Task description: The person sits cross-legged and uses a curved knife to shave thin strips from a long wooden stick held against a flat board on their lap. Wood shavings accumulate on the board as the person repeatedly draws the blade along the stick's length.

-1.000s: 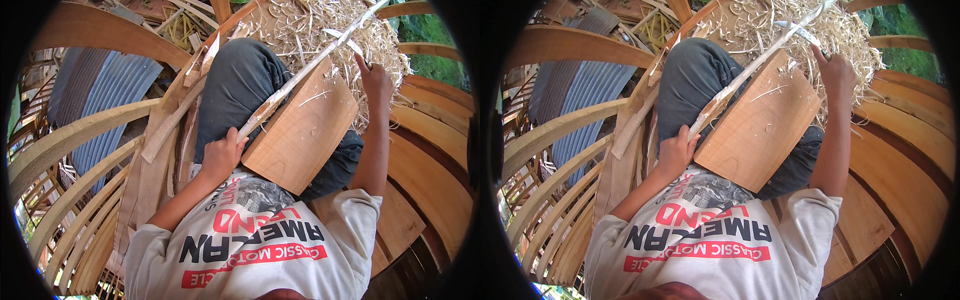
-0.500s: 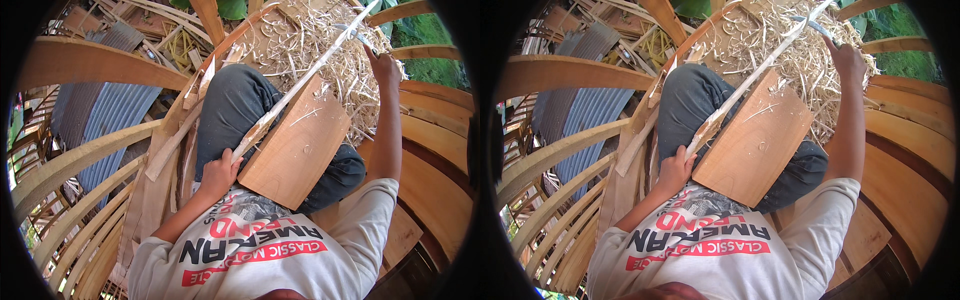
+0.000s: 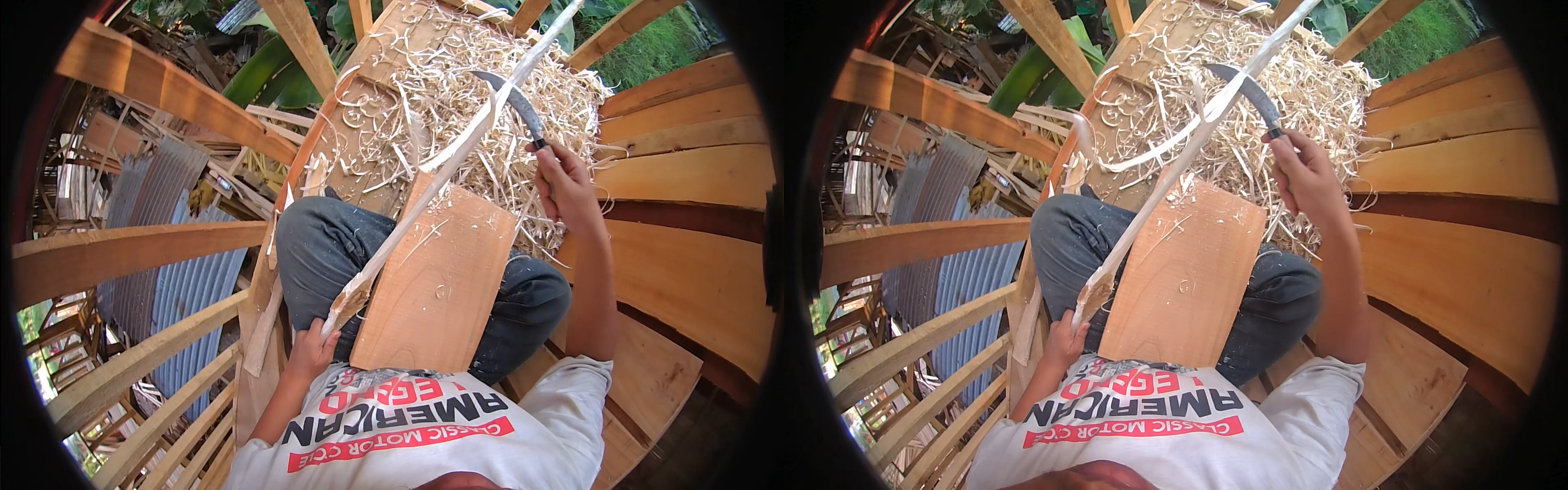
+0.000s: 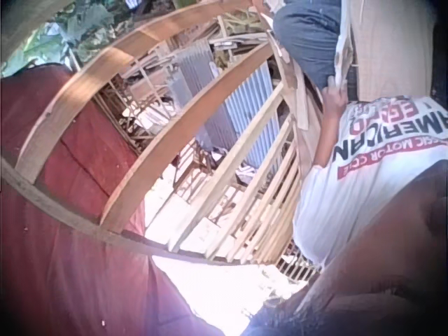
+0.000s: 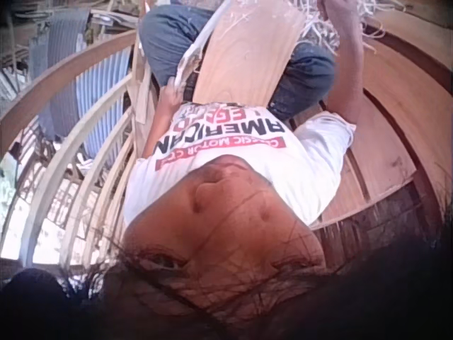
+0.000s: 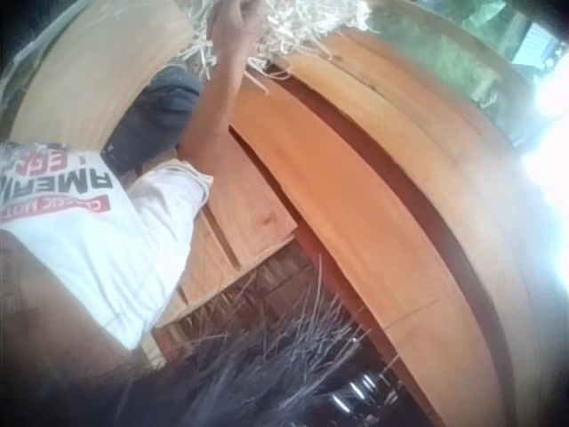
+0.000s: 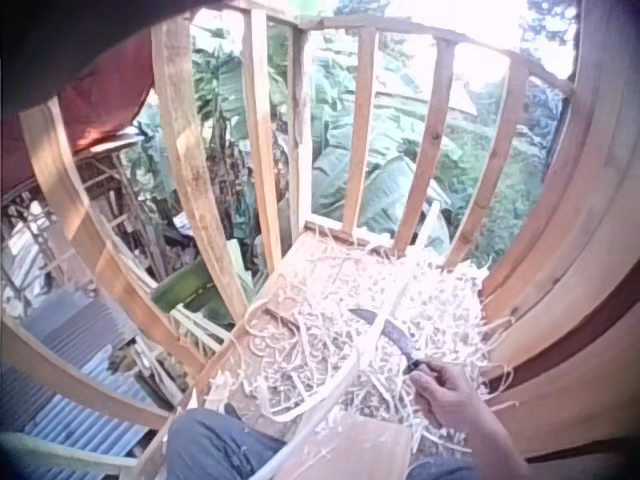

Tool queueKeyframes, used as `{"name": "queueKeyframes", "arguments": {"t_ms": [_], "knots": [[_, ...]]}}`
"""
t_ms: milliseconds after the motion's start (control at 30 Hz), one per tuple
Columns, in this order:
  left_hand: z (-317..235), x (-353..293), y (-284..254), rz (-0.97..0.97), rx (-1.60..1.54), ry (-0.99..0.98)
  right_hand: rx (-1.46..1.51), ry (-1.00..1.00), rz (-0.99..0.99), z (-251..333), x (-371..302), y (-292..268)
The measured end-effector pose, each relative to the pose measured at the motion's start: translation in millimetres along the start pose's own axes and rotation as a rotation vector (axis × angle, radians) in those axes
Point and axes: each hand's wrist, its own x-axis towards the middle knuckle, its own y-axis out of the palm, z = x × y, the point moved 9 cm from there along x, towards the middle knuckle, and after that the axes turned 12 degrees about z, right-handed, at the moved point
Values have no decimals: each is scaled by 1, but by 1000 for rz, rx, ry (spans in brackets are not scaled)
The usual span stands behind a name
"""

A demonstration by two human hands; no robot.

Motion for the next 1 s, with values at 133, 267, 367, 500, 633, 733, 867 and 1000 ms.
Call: {"name": "queueKeyframes", "arguments": {"t_ms": [133,267,367,500,633,733,867,1000], "knots": [[18,-3,8,64,-7,-144,-5,-49,-168,-16,7,9],[11,-1,3,55,-19,-130,-67,-177,-254,-32,19,8],[3,-1,-1,42,0,-138,-123,-231,-327,-38,20,7],[-1,0,-4,22,51,-116,-113,-242,-341,-44,14,1],[-3,3,-7,-7,77,-101,244,-63,-75,-63,12,2],[-11,0,-11,-42,215,-59,286,57,166,-61,-1,16],[-6,-5,-8,-124,372,-11,185,51,251,-53,-14,12],[-5,-5,-5,-156,359,4,195,42,98,-56,-22,-20]]}}
